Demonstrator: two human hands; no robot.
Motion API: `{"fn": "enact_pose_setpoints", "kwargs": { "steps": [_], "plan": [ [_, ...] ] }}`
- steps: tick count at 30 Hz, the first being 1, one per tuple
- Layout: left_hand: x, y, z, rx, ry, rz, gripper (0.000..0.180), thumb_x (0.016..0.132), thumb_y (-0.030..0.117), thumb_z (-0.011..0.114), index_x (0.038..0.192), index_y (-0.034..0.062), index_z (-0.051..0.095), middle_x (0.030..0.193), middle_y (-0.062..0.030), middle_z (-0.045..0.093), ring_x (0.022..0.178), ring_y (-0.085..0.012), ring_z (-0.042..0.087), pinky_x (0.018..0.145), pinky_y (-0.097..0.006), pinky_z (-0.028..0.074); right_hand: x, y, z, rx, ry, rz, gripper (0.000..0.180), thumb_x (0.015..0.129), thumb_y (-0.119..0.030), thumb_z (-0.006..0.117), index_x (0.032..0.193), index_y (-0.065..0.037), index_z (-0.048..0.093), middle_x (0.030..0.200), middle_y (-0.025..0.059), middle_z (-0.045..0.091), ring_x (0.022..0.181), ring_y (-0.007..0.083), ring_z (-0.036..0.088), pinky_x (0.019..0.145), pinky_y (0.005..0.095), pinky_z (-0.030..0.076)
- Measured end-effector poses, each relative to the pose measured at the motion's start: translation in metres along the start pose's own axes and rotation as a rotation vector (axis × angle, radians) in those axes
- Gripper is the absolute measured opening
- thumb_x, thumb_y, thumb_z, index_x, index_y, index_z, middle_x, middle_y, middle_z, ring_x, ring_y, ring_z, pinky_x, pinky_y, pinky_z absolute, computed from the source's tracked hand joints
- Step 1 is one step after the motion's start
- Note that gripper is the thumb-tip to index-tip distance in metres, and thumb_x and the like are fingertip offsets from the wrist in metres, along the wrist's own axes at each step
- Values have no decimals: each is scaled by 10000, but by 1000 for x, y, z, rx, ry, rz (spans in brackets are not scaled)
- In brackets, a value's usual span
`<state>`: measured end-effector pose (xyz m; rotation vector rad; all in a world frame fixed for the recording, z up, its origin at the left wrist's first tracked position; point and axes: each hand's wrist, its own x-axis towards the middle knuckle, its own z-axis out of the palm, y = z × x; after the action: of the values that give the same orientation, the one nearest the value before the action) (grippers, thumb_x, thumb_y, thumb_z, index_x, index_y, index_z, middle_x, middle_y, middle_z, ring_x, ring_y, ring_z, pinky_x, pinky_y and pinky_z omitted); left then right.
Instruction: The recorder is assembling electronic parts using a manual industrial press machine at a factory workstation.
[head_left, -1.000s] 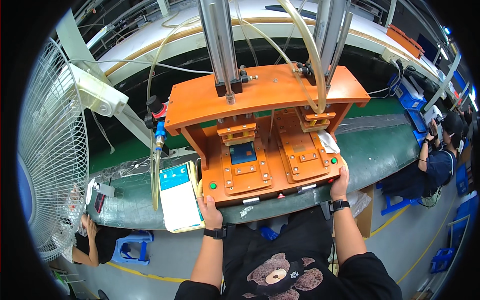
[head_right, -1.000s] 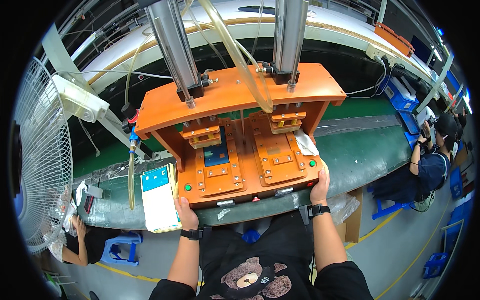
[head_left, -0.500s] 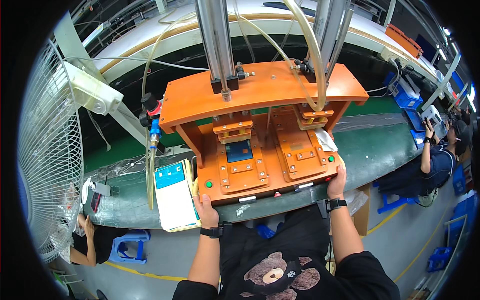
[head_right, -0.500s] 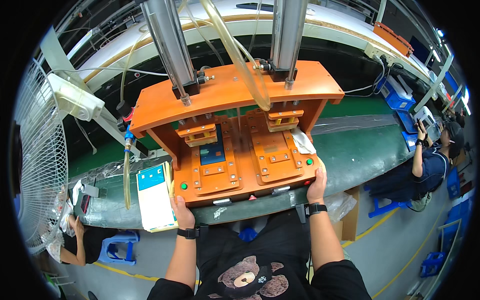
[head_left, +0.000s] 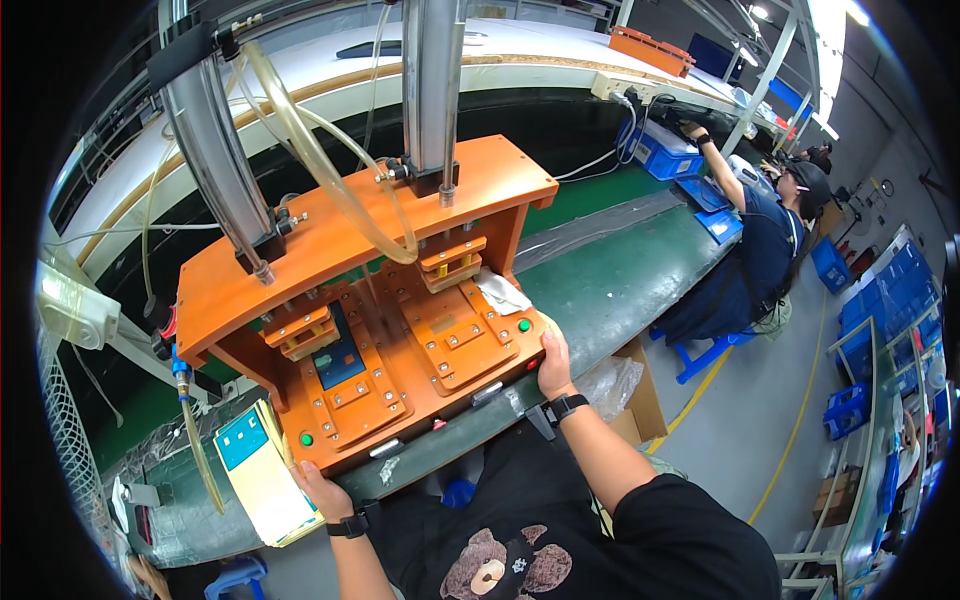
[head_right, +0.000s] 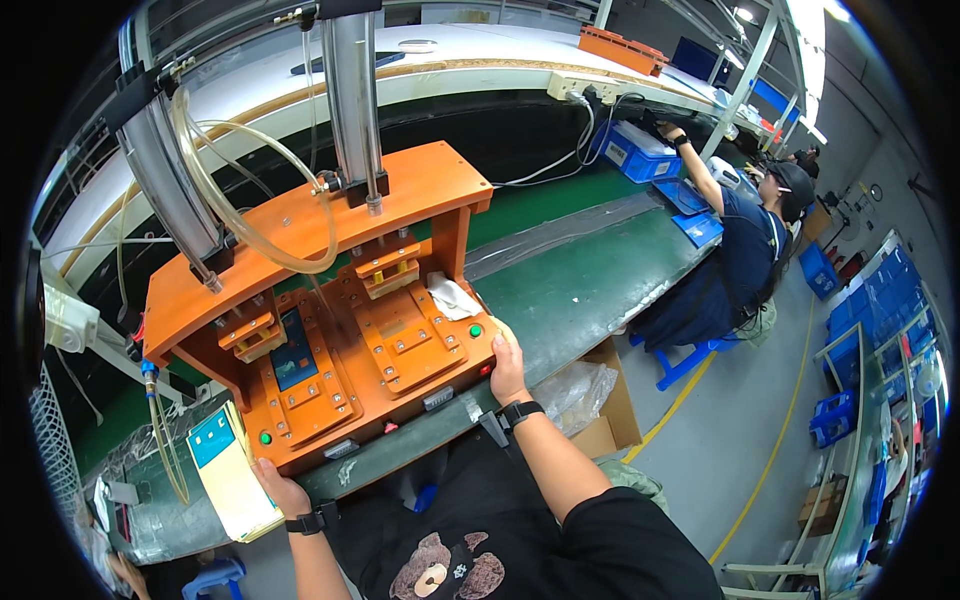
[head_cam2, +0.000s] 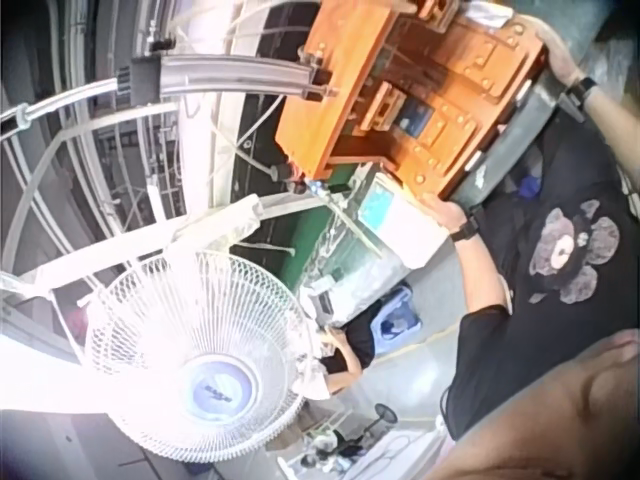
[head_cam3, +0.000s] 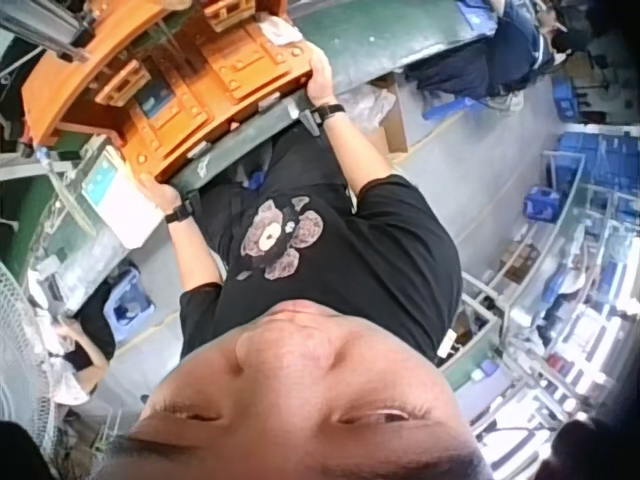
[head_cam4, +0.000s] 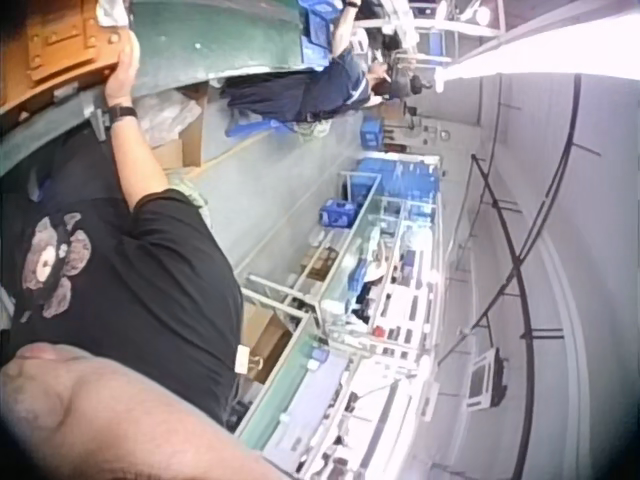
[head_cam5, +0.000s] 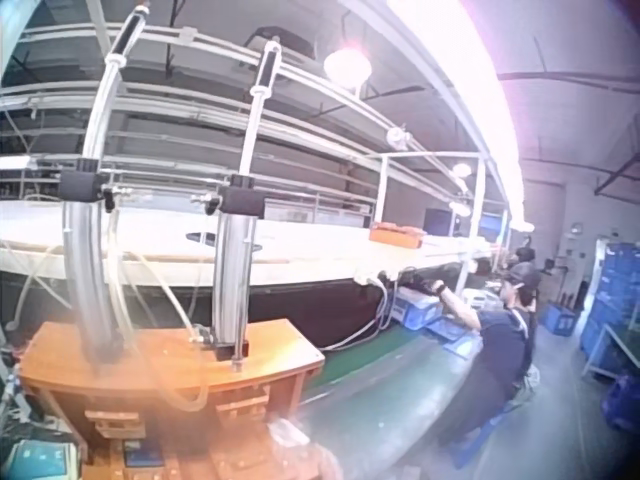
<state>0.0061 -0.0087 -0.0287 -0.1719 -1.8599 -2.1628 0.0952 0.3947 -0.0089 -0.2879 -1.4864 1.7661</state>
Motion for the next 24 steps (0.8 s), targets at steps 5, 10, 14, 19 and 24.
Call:
{"fn": "enact_pose_setpoints", "kwargs": {
  "steps": [5,10,14,19,24],
  "plan": [
    [-3,11,3,24,-29,-16,478,1022,330,386,1328,-36,418,1247,-146,522,1136,-213,502,1003,-329,370,-2,3,-2,28,29,27,485,973,-288,417,1292,72,480,1261,131,568,1184,194,517,1034,308,363],
    [-3,18,5,43,-28,-14,491,1021,337,386,1338,-38,411,1268,-147,512,1159,-213,490,1015,-329,361,-2,4,-2,71,8,2,438,989,-256,457,1285,65,487,1214,100,588,1119,152,537,989,276,392],
    [-2,5,1,69,-4,33,475,1028,325,379,1331,-39,417,1260,-148,518,1144,-216,495,1014,-332,361,-2,4,-1,81,4,13,433,989,-251,455,1283,64,488,1207,94,592,1106,148,543,984,273,396],
    [-1,0,-4,76,-11,2,447,1036,307,378,1313,-40,432,1237,-149,529,1113,-213,505,1002,-334,372,0,3,-1,72,7,3,432,989,-248,453,1287,63,486,1206,93,593,1101,143,547,982,273,400],
    [-1,4,-2,39,-27,6,430,1039,308,381,1294,-33,445,1226,-144,534,1093,-202,510,992,-326,378,-1,-1,1,78,32,8,427,990,-246,448,1285,58,495,1203,90,597,1107,142,543,982,273,398]
  ]
}}
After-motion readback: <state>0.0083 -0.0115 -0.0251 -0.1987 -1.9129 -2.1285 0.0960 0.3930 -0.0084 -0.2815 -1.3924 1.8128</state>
